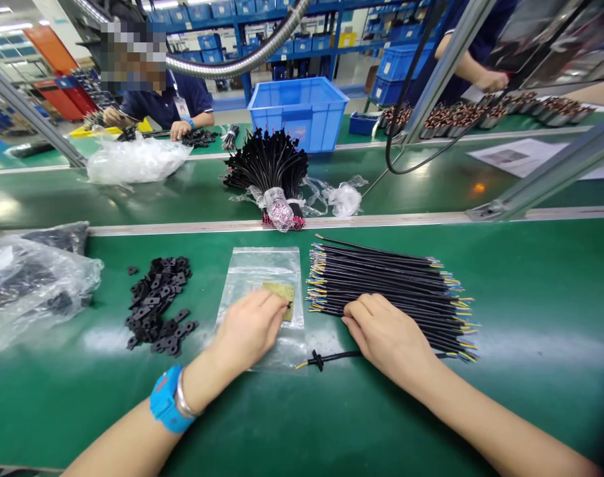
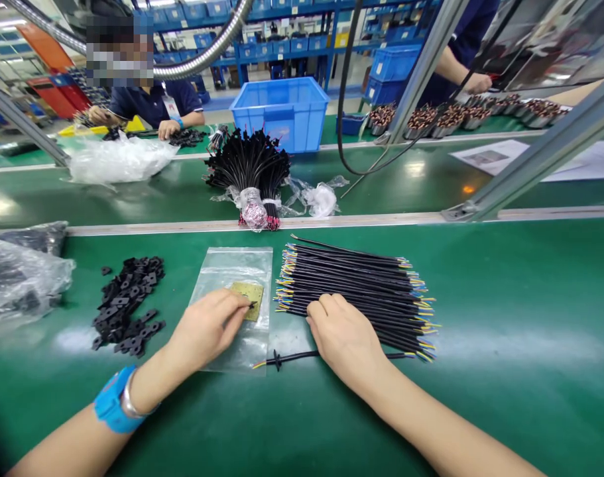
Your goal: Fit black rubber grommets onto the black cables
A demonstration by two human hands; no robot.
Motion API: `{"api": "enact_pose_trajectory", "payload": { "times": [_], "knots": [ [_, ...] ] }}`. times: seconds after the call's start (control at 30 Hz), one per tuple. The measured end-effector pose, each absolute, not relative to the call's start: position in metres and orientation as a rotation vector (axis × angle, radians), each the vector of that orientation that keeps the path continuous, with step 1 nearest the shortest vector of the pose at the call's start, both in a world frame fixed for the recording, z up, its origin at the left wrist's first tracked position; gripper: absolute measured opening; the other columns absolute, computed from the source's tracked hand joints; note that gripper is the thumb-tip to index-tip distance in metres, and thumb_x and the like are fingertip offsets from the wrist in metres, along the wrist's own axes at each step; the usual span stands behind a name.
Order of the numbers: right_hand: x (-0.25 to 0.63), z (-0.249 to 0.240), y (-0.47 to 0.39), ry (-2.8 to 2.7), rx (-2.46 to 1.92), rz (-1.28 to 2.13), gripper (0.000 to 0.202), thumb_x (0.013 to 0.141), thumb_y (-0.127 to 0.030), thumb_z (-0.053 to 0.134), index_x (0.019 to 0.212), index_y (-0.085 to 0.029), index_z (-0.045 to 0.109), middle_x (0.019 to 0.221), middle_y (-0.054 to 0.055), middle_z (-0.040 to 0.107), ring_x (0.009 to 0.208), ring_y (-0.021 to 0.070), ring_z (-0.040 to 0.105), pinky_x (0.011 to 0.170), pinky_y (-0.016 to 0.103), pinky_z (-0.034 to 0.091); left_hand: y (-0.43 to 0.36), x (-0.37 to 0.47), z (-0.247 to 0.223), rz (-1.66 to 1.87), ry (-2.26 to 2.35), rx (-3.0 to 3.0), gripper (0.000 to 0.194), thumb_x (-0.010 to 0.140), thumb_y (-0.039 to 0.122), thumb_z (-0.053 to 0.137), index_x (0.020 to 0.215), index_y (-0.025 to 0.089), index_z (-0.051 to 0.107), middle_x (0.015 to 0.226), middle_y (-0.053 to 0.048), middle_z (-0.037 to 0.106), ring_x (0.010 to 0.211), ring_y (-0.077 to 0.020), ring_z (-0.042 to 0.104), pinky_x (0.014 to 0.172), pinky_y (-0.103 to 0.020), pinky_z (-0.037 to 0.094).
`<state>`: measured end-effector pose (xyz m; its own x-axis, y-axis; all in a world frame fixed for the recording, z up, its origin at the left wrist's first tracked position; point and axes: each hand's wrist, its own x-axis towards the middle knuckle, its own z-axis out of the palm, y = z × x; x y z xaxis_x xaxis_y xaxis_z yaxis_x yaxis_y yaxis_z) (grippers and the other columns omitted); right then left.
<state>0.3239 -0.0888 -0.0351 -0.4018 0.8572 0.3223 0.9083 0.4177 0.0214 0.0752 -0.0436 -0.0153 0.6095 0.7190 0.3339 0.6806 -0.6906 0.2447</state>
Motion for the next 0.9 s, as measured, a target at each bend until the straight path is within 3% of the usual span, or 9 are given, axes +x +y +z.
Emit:
{"api": "enact_pose_trajectory", "payload": {
  "times": [0.23, 0.4, 0.53, 0.7, 0.9],
  "knots": [
    [0.328, -0.026, -0.091, -2.351, -1.486, -0.235, 0.021, 0.093, -0.015, 0.038, 0.080, -0.016, 0.054, 0.073, 0.006, 0.055, 0.067, 0.0197, 0.048, 0.065, 0.032, 0.039, -0.047, 0.088, -0.012, 0.236, 1.078, 3.079, 0.015, 0.085, 0.013, 0.055, 0.073, 0.015, 0.063, 0.079, -0.006, 0.063, 0.076, -0.0225, 0.056, 0.062, -0.035, 0.044],
    [0.326, -0.017, -0.101, -2.163, -1.244, -0.011, 0.013, 0.092, -0.013, 0.039, 0.095, -0.017, 0.052, 0.080, 0.005, 0.059, 0.071, 0.0163, 0.054, 0.064, 0.027, 0.044, -0.044, 0.085, -0.008, 0.567, 1.169, 2.251, 0.009, 0.085, 0.017, 0.051, 0.077, 0.018, 0.056, 0.094, -0.008, 0.067, 0.085, -0.0208, 0.061, 0.075, -0.036, 0.047],
    [0.315, -0.013, -0.110, -2.221, -1.083, 0.092, 0.012, 0.092, -0.014, 0.044, 0.094, -0.017, 0.055, 0.079, 0.004, 0.061, 0.069, 0.0149, 0.056, 0.064, 0.026, 0.045, -0.052, 0.086, -0.006, 0.724, 1.107, 1.379, 0.014, 0.084, 0.023, 0.052, 0.072, 0.019, 0.046, 0.106, -0.009, 0.069, 0.069, -0.0137, 0.065, 0.070, -0.032, 0.050],
    [0.309, -0.016, -0.111, -2.201, -1.126, 0.079, 0.015, 0.093, -0.014, 0.042, 0.092, -0.016, 0.057, 0.077, 0.005, 0.062, 0.068, 0.0145, 0.058, 0.062, 0.025, 0.045, -0.064, 0.090, -0.002, 0.714, 1.006, 1.174, 0.019, 0.082, 0.027, 0.062, 0.073, 0.017, 0.048, 0.104, -0.009, 0.070, 0.065, -0.0112, 0.066, 0.072, -0.030, 0.050],
    [0.313, -0.016, -0.110, -2.197, -1.198, -0.028, 0.016, 0.093, -0.013, 0.045, 0.088, -0.016, 0.060, 0.076, 0.005, 0.062, 0.070, 0.0142, 0.059, 0.064, 0.024, 0.045, -0.066, 0.088, -0.001, 0.699, 0.919, 1.078, 0.022, 0.079, 0.028, 0.069, 0.073, 0.015, 0.053, 0.103, -0.007, 0.068, 0.073, -0.0127, 0.068, 0.076, -0.030, 0.052]
  ]
}}
